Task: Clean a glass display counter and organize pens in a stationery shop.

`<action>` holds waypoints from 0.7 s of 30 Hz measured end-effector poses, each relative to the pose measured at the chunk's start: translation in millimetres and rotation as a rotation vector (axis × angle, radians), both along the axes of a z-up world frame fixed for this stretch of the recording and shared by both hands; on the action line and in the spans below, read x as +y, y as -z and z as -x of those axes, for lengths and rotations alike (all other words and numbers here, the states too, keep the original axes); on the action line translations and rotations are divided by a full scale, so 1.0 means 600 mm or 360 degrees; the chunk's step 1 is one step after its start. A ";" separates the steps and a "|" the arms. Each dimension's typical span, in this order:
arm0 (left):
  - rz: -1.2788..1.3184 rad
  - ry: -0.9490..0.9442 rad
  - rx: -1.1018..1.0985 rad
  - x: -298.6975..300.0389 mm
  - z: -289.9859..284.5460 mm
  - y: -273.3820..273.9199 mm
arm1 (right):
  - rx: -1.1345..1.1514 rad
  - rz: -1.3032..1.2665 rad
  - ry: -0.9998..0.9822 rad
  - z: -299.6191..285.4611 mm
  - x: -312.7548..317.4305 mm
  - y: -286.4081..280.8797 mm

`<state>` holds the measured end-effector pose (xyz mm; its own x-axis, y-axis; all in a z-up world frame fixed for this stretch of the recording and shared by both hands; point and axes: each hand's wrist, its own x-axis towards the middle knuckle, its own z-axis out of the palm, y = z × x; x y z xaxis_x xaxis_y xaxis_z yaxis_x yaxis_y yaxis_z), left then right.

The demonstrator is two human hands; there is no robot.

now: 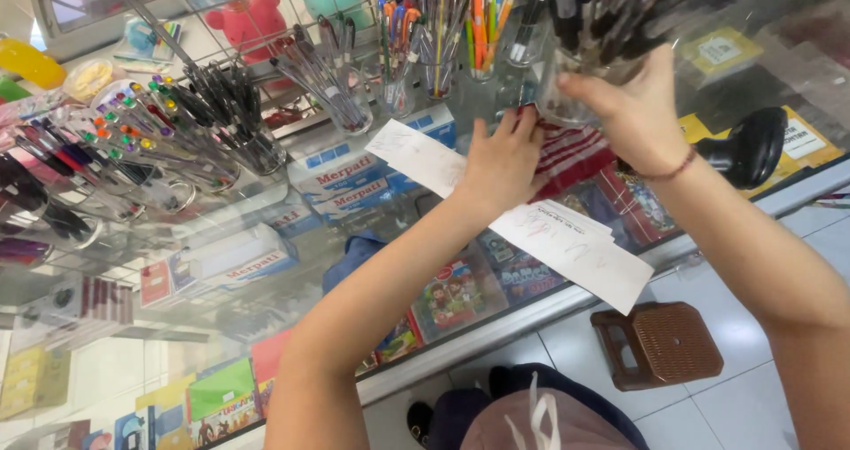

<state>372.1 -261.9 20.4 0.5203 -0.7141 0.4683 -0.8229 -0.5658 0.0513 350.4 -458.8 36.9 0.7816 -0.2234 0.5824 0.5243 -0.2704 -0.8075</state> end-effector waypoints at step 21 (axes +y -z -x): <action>0.1734 -0.0595 0.0307 0.225 0.311 0.045 | 0.1260 -0.1679 -0.1370 0.214 0.045 0.187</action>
<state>185.4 -126.8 -6.4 0.7426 0.2295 0.6292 -0.5399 -0.3507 0.7652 222.3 -431.5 -75.1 0.9023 0.4062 -0.1446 -0.4123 0.7146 -0.5651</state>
